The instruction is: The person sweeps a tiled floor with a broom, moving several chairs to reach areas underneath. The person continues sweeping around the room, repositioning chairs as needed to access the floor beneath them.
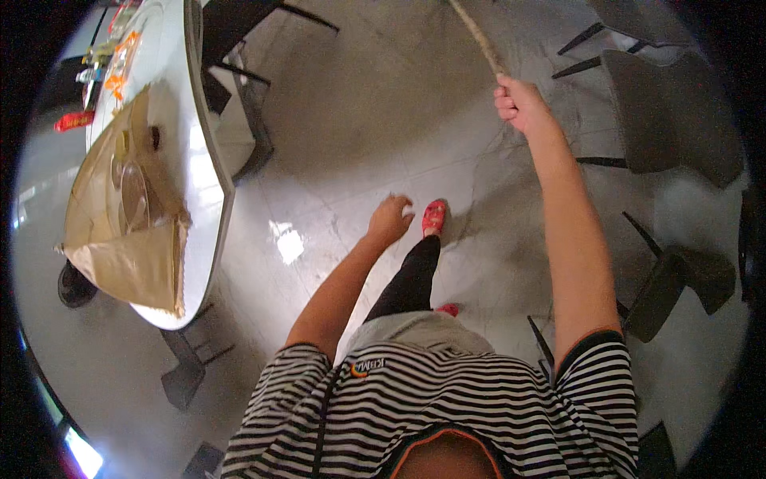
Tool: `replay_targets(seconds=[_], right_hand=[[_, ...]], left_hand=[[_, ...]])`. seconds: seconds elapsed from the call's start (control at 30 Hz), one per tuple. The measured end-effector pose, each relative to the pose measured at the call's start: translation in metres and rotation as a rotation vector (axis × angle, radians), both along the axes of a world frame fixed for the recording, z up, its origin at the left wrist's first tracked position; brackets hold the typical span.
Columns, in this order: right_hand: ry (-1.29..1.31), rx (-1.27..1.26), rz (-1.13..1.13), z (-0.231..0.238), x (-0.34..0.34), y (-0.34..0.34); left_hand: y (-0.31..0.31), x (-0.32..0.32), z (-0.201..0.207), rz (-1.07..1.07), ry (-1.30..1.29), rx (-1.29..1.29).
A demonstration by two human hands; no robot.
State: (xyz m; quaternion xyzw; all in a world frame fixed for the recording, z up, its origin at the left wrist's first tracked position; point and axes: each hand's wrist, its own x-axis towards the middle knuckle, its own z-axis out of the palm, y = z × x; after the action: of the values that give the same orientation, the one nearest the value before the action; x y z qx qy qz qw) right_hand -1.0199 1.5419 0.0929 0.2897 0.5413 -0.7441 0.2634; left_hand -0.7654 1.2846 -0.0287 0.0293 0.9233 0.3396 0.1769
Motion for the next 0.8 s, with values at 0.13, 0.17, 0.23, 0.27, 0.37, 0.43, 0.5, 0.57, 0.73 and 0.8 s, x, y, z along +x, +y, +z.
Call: replay_targets(seconds=[0.13,0.17,0.23,0.27,0.37,0.43,0.5,0.57,0.73,0.8], right_hand=[[0.061,0.050,0.099,-0.009,0.097,0.011],[0.048,0.110,0.053,-0.003,0.136,0.021],[-0.049,0.125,-0.030,0.012,0.221,0.045],[-0.091,0.132,-0.011,0.024,0.267,0.053],[-0.199,0.114,0.032,0.060,0.398,0.064],[-0.261,0.156,0.105,0.073,0.462,0.057],[-0.304,0.407,0.216,0.075,0.520,0.048],[-0.346,0.317,0.169,0.113,0.550,0.040],[-0.443,0.347,0.328,0.184,0.685,0.058],[-0.316,0.443,0.451,0.202,0.752,0.086]], left_hand=[[0.012,0.000,0.007,0.112,-0.065,0.061],[0.020,0.006,0.004,0.131,-0.087,0.082],[0.044,0.023,0.021,0.080,-0.146,0.098],[0.052,0.040,0.014,0.000,-0.128,0.098],[0.091,0.084,0.039,-0.107,-0.120,0.108],[0.115,0.106,0.061,-0.186,-0.054,0.132],[0.141,0.134,0.071,-0.262,0.115,0.191],[0.157,0.157,0.089,-0.364,0.526,0.135],[0.194,0.262,0.080,-1.110,0.294,-0.155],[0.215,0.327,0.117,-1.257,0.251,-0.177]])
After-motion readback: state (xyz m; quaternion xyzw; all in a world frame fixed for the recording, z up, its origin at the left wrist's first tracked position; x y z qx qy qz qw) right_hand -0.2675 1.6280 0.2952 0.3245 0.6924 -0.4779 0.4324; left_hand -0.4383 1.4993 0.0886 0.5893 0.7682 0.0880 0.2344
